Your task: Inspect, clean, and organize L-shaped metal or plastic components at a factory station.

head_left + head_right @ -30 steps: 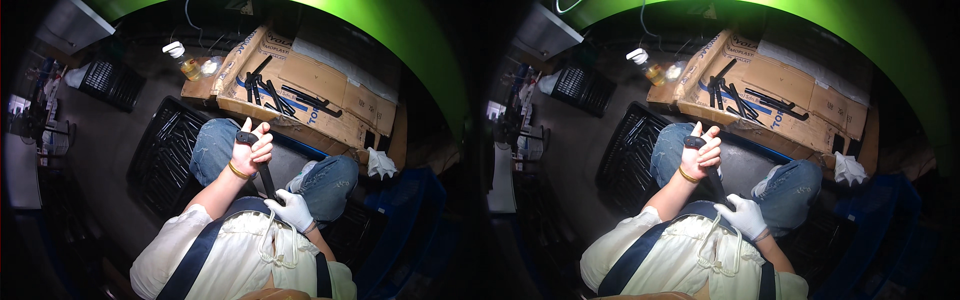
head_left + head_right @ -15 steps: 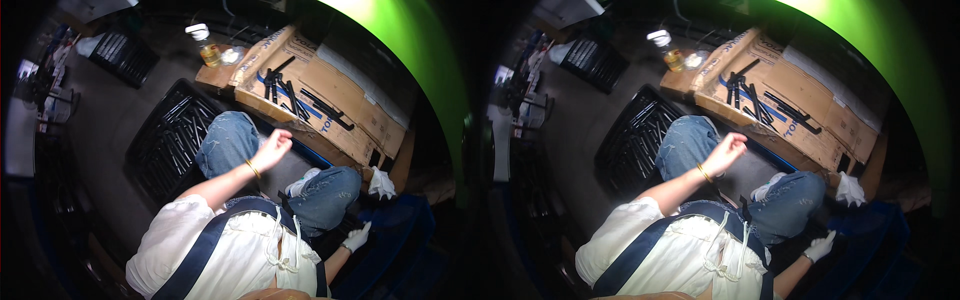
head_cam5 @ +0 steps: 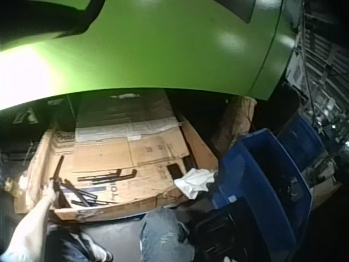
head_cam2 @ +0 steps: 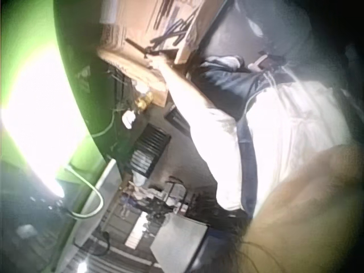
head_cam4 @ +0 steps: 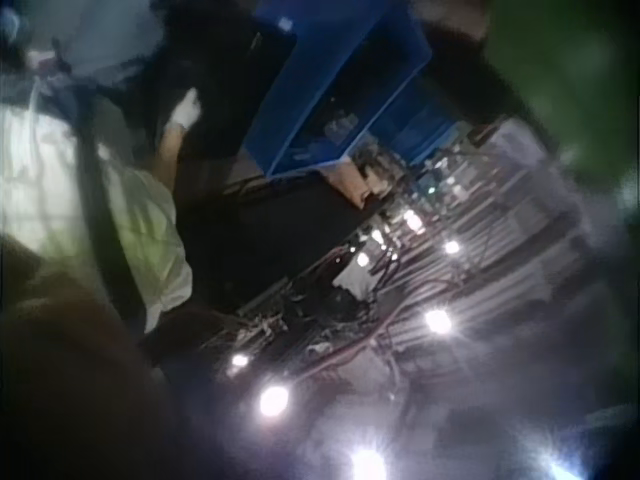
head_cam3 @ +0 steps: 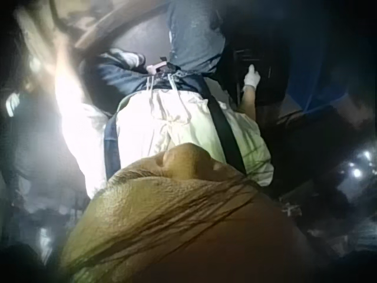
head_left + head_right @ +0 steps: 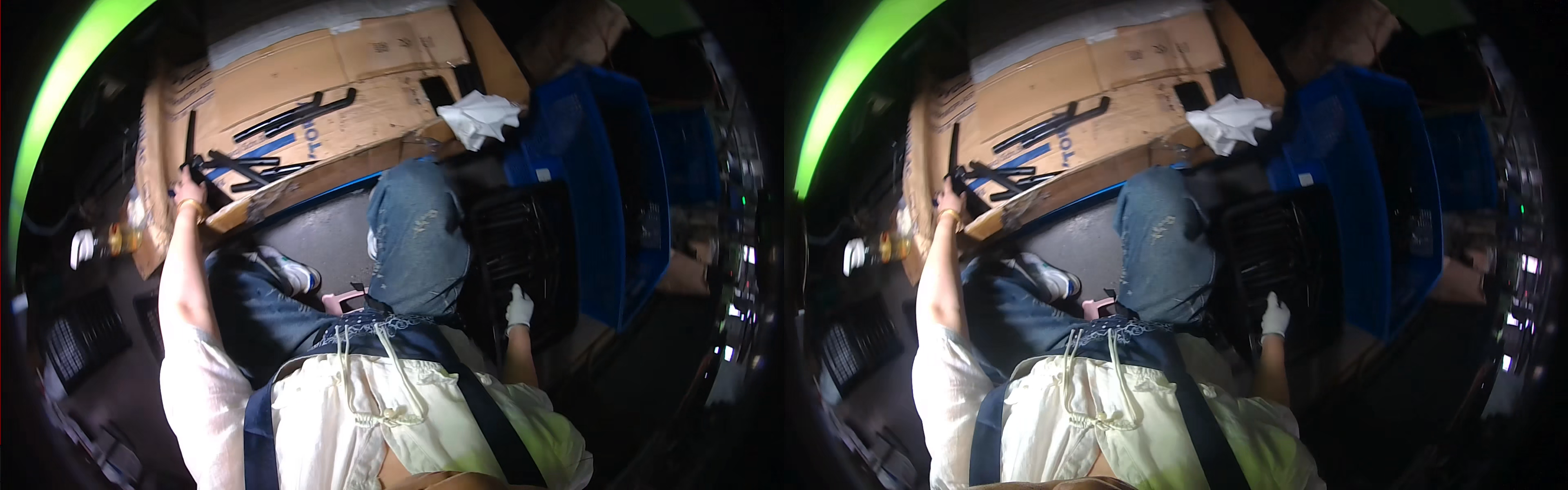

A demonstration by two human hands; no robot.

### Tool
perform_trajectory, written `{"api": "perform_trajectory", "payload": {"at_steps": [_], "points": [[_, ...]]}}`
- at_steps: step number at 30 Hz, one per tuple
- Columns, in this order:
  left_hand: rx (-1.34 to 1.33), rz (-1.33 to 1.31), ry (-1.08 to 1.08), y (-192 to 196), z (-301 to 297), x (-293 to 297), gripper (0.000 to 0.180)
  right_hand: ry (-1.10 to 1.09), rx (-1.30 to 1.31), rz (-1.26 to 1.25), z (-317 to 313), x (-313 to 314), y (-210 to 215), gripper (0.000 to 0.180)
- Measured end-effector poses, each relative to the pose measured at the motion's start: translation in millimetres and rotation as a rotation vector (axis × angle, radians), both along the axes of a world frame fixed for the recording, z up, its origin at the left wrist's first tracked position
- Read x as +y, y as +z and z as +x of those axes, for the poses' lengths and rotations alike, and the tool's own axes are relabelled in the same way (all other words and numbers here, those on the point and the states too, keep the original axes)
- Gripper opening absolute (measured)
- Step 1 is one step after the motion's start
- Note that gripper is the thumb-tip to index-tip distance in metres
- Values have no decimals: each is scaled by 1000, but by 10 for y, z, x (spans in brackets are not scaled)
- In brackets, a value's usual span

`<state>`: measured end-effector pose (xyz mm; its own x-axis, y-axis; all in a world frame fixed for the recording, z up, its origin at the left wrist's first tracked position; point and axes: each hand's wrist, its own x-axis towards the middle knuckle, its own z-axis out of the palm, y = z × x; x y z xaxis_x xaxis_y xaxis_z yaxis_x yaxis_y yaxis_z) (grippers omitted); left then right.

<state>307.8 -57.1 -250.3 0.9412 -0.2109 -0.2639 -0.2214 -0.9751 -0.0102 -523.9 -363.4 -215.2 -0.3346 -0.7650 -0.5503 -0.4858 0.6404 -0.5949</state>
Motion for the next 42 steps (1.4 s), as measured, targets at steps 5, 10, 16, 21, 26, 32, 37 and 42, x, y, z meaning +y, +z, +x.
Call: {"api": "perform_trajectory", "payload": {"at_steps": [5,10,16,21,26,32,37,42], "points": [[0,-169,103,-497,362,204,92,209,165,-153,161,-30,-369,33],[39,-110,286,-573,422,210,84,-46,59,14,293,-257,-527,41],[-185,-250,374,-623,451,253,61,-70,7,226,272,-313,-545,44],[403,-1618,966,-215,422,298,15,-83,-49,92,436,-593,-288,35],[439,-1799,931,730,-108,462,21,223,-217,-139,1492,-904,395,31],[536,-1869,399,1841,-935,639,23,858,-176,-613,2971,-518,1465,26],[743,-1814,84,2501,-1662,510,35,1214,-350,-839,3745,182,2087,26],[901,-1660,14,2720,-2000,321,37,1431,-714,-330,3994,696,2191,37]]}}
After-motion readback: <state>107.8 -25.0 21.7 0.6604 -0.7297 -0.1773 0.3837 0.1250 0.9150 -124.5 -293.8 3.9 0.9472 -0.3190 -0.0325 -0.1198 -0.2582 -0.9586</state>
